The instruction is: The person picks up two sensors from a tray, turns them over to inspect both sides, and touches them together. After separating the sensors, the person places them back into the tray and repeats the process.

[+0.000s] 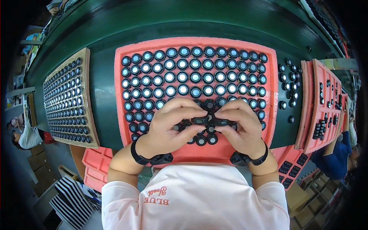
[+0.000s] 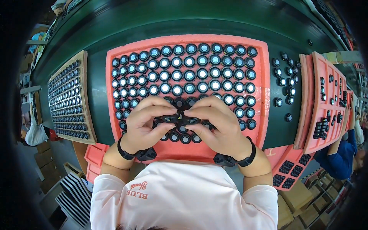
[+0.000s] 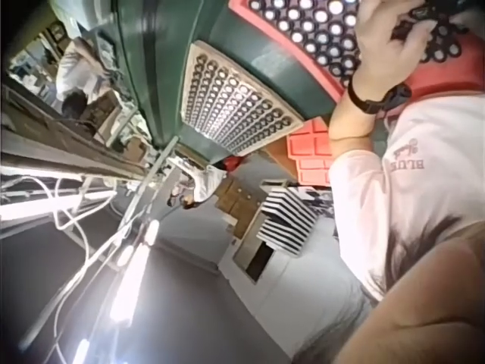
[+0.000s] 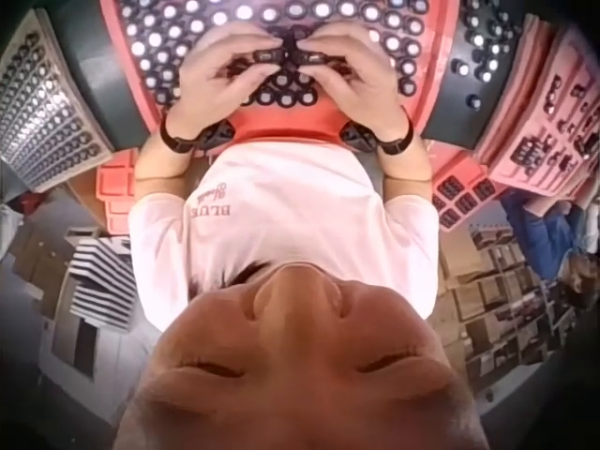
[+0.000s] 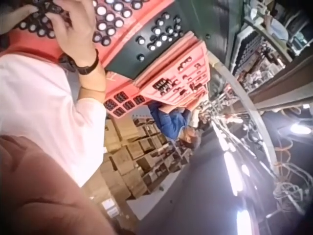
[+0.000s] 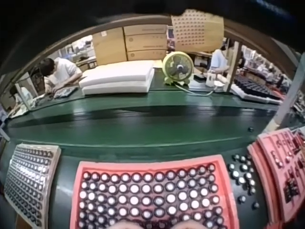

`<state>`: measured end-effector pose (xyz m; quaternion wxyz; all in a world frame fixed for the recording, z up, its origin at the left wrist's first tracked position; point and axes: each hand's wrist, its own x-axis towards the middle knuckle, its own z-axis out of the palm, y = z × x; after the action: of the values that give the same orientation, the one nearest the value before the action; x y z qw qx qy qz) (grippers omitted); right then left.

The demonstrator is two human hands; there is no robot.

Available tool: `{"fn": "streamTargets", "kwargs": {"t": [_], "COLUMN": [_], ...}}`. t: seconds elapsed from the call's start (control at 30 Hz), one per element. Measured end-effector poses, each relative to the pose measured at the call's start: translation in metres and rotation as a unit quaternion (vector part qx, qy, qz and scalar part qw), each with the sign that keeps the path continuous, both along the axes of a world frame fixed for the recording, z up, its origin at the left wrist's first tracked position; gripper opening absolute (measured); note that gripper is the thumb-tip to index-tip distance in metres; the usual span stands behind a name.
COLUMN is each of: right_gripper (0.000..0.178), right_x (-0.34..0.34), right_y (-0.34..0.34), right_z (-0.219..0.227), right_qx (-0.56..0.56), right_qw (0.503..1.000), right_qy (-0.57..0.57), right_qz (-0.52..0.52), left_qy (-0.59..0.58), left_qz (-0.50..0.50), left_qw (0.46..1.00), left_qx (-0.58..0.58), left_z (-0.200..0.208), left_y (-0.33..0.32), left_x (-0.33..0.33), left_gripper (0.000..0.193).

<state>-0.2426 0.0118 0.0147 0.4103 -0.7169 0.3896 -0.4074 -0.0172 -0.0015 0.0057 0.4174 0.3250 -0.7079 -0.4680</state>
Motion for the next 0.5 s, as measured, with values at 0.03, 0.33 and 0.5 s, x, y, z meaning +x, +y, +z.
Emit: {"fn": "streamTargets", "kwargs": {"t": [0.03,0.33,0.5], "right_gripper": [0.028,0.036,0.040], "right_x": [-0.0006,0.0001,0.0033], "right_y": [-0.0014,-0.0020,0.0000], "right_z": [-0.0002,-0.0048,-0.0062], "right_qx": [-0.001,-0.036,-0.044], "right_qw": [1.000,0.998,0.996], "right_qy": [-0.006,-0.055,-0.071], "right_qz": [0.006,-0.014,-0.027], "left_qy": [0.007,0.072,0.078], "left_qz": [-0.002,0.031,0.033], "left_qw": [1.000,0.997,0.996], "left_qx": [0.000,-0.015,-0.006], "left_z": [0.0003,0.0008,-0.0006], "left_y": [-0.0007,0.0018,0.0049], "left_x": [0.0006,-0.0041,-0.0036], "left_gripper": [0.028,0.041,0.046]}}
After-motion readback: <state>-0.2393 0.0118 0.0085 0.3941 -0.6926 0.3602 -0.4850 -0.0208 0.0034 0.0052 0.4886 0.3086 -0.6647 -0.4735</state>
